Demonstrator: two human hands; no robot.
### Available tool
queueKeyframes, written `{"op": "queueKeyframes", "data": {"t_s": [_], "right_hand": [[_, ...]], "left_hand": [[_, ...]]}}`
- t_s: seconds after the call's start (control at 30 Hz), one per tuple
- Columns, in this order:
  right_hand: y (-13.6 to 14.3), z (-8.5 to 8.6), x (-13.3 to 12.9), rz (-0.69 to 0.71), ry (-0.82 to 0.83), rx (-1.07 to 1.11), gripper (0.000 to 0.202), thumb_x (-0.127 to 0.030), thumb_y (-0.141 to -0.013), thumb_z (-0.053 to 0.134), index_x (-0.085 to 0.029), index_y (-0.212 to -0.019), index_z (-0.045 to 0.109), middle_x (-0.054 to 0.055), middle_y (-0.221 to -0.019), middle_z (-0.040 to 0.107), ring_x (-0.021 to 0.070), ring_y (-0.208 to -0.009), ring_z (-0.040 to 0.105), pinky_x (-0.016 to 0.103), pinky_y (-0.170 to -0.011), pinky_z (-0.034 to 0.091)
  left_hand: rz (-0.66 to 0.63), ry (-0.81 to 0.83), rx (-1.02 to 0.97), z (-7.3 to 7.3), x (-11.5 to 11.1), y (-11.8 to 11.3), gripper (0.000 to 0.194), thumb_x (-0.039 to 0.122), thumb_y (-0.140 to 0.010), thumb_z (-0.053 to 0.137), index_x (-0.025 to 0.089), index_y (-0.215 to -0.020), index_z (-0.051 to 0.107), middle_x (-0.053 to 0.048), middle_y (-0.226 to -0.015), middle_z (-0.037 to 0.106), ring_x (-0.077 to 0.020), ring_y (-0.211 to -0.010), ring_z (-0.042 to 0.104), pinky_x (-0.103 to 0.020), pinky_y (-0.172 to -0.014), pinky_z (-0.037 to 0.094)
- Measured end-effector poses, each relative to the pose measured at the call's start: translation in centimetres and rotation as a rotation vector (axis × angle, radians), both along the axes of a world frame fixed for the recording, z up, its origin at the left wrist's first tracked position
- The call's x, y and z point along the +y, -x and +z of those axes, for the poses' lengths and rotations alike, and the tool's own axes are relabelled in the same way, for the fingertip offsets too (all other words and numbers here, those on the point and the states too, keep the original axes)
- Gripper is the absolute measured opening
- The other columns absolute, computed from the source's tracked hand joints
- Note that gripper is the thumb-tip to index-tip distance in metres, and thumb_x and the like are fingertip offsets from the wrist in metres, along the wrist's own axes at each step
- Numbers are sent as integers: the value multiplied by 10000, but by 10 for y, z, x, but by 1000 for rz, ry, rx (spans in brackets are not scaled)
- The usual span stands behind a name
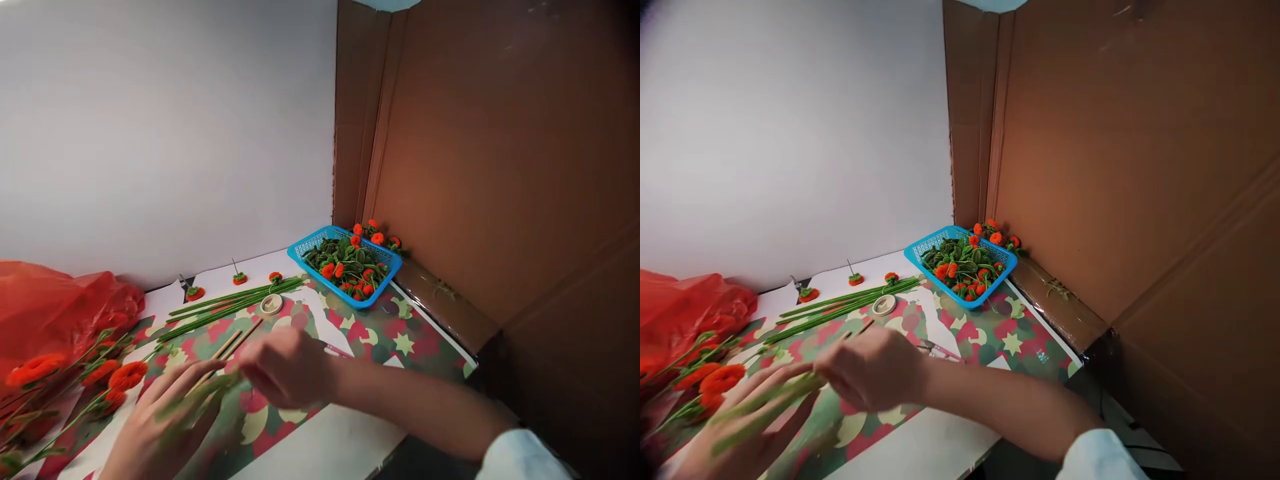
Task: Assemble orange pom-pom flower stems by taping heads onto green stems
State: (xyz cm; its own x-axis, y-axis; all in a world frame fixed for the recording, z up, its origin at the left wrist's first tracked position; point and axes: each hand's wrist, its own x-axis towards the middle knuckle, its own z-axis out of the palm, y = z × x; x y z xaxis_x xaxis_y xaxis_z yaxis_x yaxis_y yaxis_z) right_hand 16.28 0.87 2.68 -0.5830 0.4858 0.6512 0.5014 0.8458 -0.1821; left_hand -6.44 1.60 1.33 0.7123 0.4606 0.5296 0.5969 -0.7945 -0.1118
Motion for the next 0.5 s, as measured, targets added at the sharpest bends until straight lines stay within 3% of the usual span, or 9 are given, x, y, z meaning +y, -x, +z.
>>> {"op": "queueKeyframes", "data": {"t_s": [0.1,0.17,0.2,0.33,0.4,0.47,0.5], "right_hand": [[-16,-34,-21,132,-105,-86,154,-346,-891,368,-240,-902,480,-49,-664,596,112,-571,537,244,-467,343],[-21,-55,-24,247,-120,-60,118,-298,-894,383,-259,-888,494,-79,-633,596,94,-536,527,226,-432,331],[-23,-63,-24,236,-95,-16,132,-312,-904,377,-257,-897,497,-82,-637,608,94,-531,533,222,-433,346],[-26,-89,-21,59,209,267,248,-344,-904,359,-187,-1051,481,-11,-769,673,95,-631,621,180,-588,467],[-23,-100,-19,-45,408,389,270,-359,-874,409,-182,-1057,500,-9,-738,668,102,-599,621,175,-561,474],[-17,-111,-17,-207,591,381,251,-382,-817,508,-214,-996,560,-3,-766,678,135,-654,640,197,-584,490],[-13,-115,-15,-225,673,342,226,-373,-786,552,-227,-955,588,-5,-777,687,143,-670,644,197,-589,493]], "left_hand": [[-19,56,-12,21,36,-64,134,216,-816,532,251,-900,630,-38,-1003,660,-214,-910,596,-355,-772,492],[-28,118,-52,32,61,-108,136,214,-832,512,230,-914,620,-53,-1001,649,-213,-929,577,-369,-802,483],[-36,157,-63,37,74,-129,149,224,-837,509,221,-945,612,-61,-1016,640,-212,-937,569,-378,-820,479],[-74,398,0,44,131,-201,468,356,-751,613,201,-1183,521,-103,-1219,541,-262,-1088,501,-427,-896,451],[-107,541,116,42,158,-225,605,385,-676,668,201,-1229,504,-113,-1270,506,-288,-1143,473,-430,-927,433],[-154,661,207,39,181,-238,587,353,-654,670,211,-1208,536,-100,-1248,531,-284,-1132,493,-405,-922,436],[-170,707,224,38,191,-242,533,335,-669,649,217,-1181,559,-88,-1215,559,-270,-1106,516,-389,-911,441]]}}
